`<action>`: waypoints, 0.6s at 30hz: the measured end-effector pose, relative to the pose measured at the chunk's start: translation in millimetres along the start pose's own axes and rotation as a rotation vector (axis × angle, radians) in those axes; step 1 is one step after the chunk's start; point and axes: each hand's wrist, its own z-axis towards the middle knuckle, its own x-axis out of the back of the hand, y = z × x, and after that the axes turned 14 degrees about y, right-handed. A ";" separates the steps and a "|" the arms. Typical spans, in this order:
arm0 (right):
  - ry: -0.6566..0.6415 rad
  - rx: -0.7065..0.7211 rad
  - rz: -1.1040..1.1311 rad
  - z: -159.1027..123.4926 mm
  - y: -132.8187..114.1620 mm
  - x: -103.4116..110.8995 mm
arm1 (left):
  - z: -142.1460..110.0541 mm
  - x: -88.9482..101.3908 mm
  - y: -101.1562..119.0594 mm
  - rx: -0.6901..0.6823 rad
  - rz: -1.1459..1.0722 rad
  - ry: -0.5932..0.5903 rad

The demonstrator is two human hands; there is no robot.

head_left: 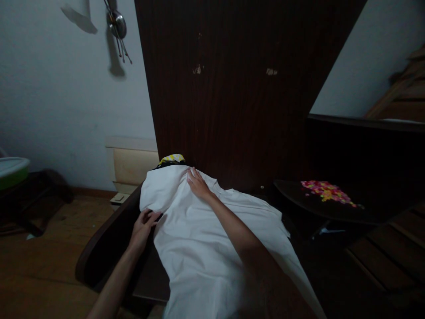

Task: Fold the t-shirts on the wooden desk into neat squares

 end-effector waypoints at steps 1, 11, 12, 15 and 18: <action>0.008 -0.005 0.003 -0.8 0.5 1.5 | 1.5 -4.4 -1.0 -0.054 -0.047 0.059; 0.188 -0.281 0.170 7.6 -6.3 7.9 | -6.5 -24.0 22.2 -0.831 0.295 -0.045; 0.182 -0.362 0.257 11.8 -4.2 9.1 | -7.6 -26.1 22.6 -0.952 0.329 -0.229; 0.108 -0.583 0.519 21.0 4.5 16.8 | -11.3 -33.3 14.6 -1.139 0.438 -0.723; 0.079 -0.579 0.601 21.7 12.2 24.5 | -14.6 -36.8 0.0 -1.191 0.520 -0.797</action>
